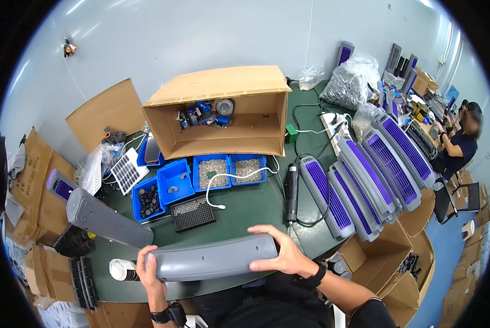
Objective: The person assembles portable air cooler units by connecting internal wires, securing the casing with a screwdriver, and testing the device. They handle multiple units, placing finished ones into a cardboard box.
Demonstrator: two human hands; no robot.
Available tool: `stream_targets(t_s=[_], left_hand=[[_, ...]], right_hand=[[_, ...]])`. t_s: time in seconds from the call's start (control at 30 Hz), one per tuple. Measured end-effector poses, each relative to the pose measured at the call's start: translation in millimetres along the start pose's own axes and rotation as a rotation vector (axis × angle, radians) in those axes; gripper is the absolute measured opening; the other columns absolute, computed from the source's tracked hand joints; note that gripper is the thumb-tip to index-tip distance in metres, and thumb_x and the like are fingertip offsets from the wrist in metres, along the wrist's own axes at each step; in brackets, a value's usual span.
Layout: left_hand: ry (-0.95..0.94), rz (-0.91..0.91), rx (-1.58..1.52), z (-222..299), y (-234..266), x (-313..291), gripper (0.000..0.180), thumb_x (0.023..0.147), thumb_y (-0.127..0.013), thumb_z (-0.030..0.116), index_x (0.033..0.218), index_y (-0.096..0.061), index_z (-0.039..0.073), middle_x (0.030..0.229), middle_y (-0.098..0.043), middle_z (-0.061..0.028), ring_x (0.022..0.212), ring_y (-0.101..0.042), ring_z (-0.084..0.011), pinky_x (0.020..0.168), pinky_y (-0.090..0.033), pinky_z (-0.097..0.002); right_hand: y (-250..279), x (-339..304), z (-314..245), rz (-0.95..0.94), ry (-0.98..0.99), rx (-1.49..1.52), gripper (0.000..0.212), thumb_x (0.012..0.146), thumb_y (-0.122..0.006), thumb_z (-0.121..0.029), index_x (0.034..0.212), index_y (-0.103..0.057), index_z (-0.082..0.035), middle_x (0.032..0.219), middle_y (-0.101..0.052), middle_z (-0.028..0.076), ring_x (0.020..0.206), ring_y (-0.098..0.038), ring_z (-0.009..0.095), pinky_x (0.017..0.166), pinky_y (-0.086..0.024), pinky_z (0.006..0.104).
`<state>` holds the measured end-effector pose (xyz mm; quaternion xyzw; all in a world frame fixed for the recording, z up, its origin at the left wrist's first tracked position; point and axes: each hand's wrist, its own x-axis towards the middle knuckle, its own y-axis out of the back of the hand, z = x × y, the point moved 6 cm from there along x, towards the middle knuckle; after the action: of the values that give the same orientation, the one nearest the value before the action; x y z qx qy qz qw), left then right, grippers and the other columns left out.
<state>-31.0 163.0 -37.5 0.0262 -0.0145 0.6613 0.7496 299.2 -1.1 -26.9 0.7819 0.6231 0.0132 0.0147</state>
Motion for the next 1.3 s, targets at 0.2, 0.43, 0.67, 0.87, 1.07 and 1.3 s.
stream_targets(t_s=[0.2,0.43,0.67,0.87,1.07,1.3], left_hand=[[-0.149,-0.098,-0.012,17,-13,-16,0.041,0.094,-0.071,0.036,0.117,-0.063,0.003,0.112,-0.067,-0.0112,0.104,-0.060,-0.0194,0.097,-0.045,-0.0341],[-0.139,0.027,0.192,26,-20,-30,0.028,0.085,-0.072,0.020,0.105,-0.067,0.001,0.104,-0.066,-0.0074,0.100,-0.058,-0.0177,0.094,-0.044,-0.0314],[-0.195,0.069,0.210,31,-13,-13,0.027,0.084,-0.074,0.011,0.107,-0.067,0.000,0.106,-0.069,-0.0101,0.099,-0.062,-0.0208,0.097,-0.045,-0.0341],[-0.743,-0.127,0.262,95,-14,-39,0.069,0.083,-0.078,0.046,0.131,-0.060,0.000,0.126,-0.064,-0.0206,0.117,-0.060,-0.0313,0.107,-0.044,-0.0412],[0.176,-0.162,-0.043,58,-28,-24,0.073,0.095,-0.072,0.043,0.149,-0.046,0.000,0.132,-0.059,-0.0162,0.125,-0.057,-0.0260,0.109,-0.044,-0.0404],[-0.234,-0.296,0.025,63,-35,-29,0.091,0.084,-0.085,0.036,0.155,-0.040,0.000,0.153,-0.047,-0.0211,0.134,-0.052,-0.0279,0.115,-0.039,-0.0419]], right_hand=[[0,-3,-4,0.276,0.245,0.010,0.061,0.085,-0.084,-0.042,0.124,-0.063,-0.001,0.116,-0.066,0.011,0.107,-0.063,0.021,0.094,-0.049,0.0350],[9,4,-18,0.314,0.213,-0.051,0.042,0.086,-0.082,-0.030,0.112,-0.068,0.000,0.105,-0.069,0.010,0.105,-0.062,0.019,0.093,-0.048,0.0323],[5,28,3,0.210,0.113,0.136,0.056,0.097,-0.072,-0.050,0.127,-0.064,-0.003,0.120,-0.066,0.011,0.109,-0.061,0.019,0.099,-0.045,0.0332],[-12,16,31,0.078,-0.521,0.520,0.051,0.104,-0.058,-0.046,0.131,-0.064,-0.003,0.119,-0.068,0.012,0.110,-0.063,0.020,0.098,-0.048,0.0327],[8,13,-27,0.434,0.410,0.098,0.044,0.099,-0.063,-0.029,0.131,-0.061,0.002,0.119,-0.067,0.013,0.110,-0.063,0.021,0.102,-0.046,0.0343],[11,-1,45,0.235,-0.182,0.539,0.043,0.099,-0.067,-0.033,0.129,-0.063,-0.003,0.124,-0.066,0.013,0.117,-0.061,0.022,0.102,-0.047,0.0379]])
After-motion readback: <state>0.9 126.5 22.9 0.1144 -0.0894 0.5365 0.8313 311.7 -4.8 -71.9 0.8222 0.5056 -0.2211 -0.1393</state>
